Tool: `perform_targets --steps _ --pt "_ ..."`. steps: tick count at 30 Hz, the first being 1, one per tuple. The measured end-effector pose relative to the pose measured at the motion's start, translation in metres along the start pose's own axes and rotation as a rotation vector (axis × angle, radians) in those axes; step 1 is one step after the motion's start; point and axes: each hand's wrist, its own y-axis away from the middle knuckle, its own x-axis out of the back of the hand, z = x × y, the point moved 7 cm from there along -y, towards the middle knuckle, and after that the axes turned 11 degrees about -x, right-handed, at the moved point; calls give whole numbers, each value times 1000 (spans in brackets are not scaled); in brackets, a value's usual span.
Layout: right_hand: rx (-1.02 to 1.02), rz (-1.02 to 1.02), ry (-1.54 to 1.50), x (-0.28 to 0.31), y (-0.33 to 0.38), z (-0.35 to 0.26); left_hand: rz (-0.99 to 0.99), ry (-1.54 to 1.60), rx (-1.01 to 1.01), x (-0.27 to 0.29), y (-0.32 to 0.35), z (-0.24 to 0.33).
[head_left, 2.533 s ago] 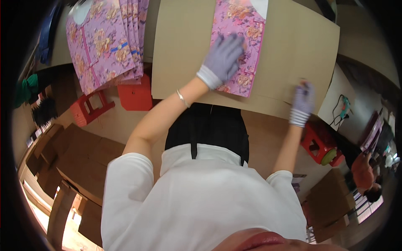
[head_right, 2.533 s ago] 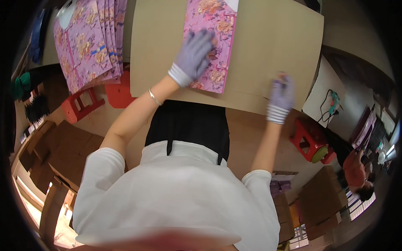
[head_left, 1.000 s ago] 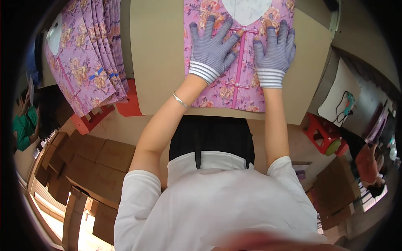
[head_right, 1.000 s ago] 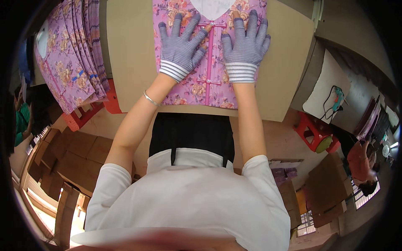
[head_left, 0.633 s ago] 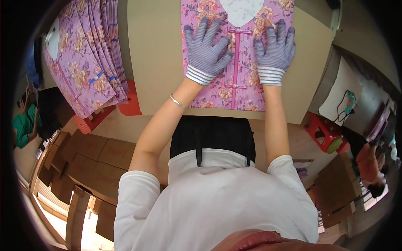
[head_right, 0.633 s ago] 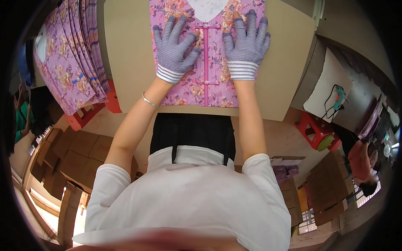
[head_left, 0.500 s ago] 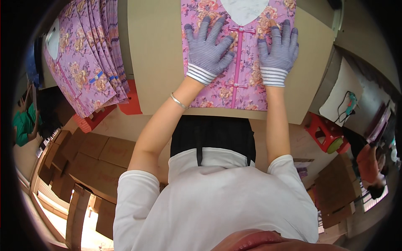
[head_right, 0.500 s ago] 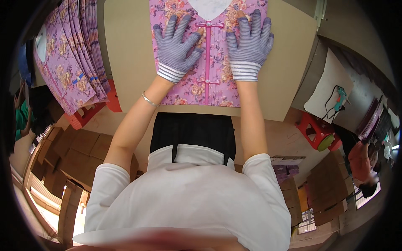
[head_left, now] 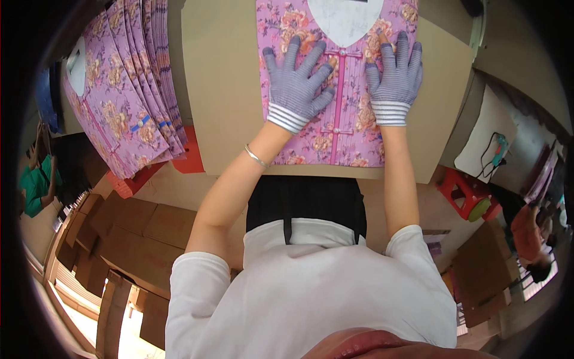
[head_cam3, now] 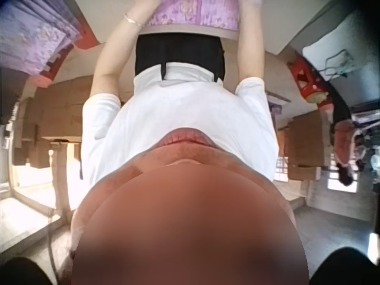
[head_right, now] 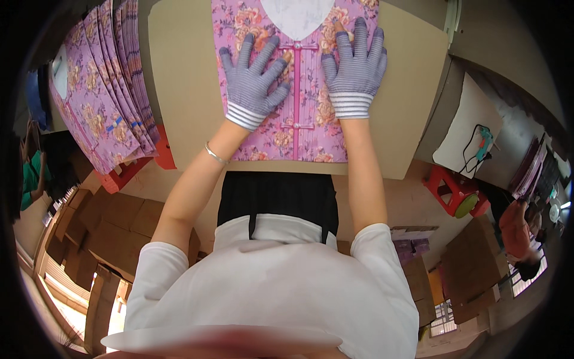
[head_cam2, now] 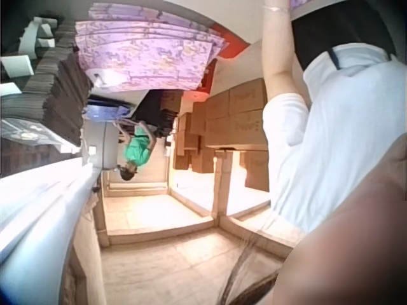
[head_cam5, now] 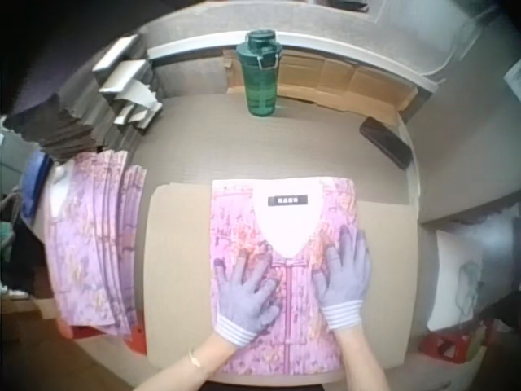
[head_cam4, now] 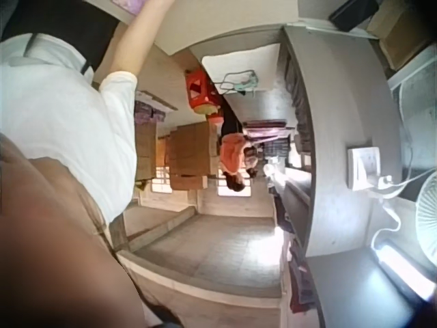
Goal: The person folds a stack of pink floral-patterned garments on a table. They pick up each garment, fold it in half, smooth it out, and place it on a growing pile. The process is repeated for multiple items throughout the clip.
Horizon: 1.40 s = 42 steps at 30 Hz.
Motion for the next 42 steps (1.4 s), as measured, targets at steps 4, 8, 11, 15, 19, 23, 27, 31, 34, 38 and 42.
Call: perform_targets --steps 4,8,11,15,19,23,27,31,34,38,42 --pt "22 13 37 -4 -21 -4 2 11 -3 3 -3 1" --pt "31 55 95 -6 -42 -13 11 30 -5 5 -4 2" --pt "53 75 111 -11 -42 -12 15 47 0 5 -4 2" --pt "33 72 71 -11 -41 -12 1 53 6 4 -4 2" --pt "36 65 74 -12 -40 -11 33 49 -6 5 -4 3" --pt "44 58 41 -13 -40 -10 45 55 -11 6 -4 3" --pt "68 154 48 14 -41 -28 36 44 -15 4 -3 2" --pt "55 102 18 3 -39 -23 69 40 -29 4 -2 2" --pt "50 101 26 2 -38 -22 68 48 -30 3 0 2" --pt "35 84 51 4 -38 -22 41 48 -32 2 -2 2" --pt "-4 36 68 -1 -38 -18 34 79 -30 2 -2 4"
